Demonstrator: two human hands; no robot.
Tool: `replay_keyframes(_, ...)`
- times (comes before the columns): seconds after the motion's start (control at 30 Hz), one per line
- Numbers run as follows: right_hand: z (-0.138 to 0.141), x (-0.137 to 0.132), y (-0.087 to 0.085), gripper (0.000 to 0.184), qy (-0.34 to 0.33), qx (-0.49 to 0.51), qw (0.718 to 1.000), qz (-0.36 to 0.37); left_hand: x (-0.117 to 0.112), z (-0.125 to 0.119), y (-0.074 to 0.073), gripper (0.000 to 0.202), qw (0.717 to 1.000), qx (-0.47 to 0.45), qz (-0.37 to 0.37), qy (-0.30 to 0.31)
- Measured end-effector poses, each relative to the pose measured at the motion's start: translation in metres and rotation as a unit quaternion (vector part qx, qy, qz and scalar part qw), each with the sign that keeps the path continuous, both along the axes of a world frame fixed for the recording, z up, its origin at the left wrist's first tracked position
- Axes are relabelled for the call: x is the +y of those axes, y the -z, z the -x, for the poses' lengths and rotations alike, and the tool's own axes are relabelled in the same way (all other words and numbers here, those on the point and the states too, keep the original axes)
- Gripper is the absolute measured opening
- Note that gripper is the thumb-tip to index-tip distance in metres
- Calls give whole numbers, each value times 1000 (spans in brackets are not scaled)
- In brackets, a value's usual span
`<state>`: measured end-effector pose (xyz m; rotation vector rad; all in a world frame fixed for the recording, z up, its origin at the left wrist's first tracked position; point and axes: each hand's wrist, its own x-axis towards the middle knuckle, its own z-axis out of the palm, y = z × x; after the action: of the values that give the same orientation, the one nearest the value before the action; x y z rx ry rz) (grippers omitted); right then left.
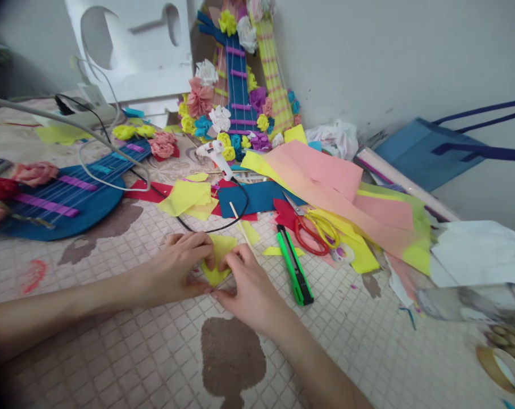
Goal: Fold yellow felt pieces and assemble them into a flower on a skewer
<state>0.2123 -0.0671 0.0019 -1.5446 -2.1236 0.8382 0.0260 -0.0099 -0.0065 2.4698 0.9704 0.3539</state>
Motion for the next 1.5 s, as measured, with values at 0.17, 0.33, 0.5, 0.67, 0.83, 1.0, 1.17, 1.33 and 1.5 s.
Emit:
replay_keyframes(0.17,3,-1,-2,15,4,-3,1000,2,0,1,-1,25,1000,2,13,1)
replay_keyframes(0.33,12,-1,7,12,40,-46,997,-44,4,2,1,16,999,-19,35,-2)
replay_keyframes(0.5,13,-1,11,13,42,-49,997,-43,14,5,5,13,994,-74,76,-22)
replay_keyframes(0.67,13,0,11,15,44,-43,997,-39,9,3,1,14,991,-117,55,-35)
replay_keyframes(0.83,7,1,7,18,21,-2,999,-24,-2,-2,1,9,996,-81,37,18)
replay_keyframes(1.0,2,3,7,20,37,16,999,-16,0,-3,6,10,996,-76,42,5)
replay_keyframes(1.17,5,3,12,24,50,6,998,-29,-2,-6,6,5,997,-67,40,-20)
replay_keyframes(1.33,4,4,13,23,61,10,997,-41,-8,-10,9,17,997,-52,10,-50)
replay_keyframes(1.5,0,8,14,22,94,1,993,-77,-9,-10,11,24,997,-61,15,-54)
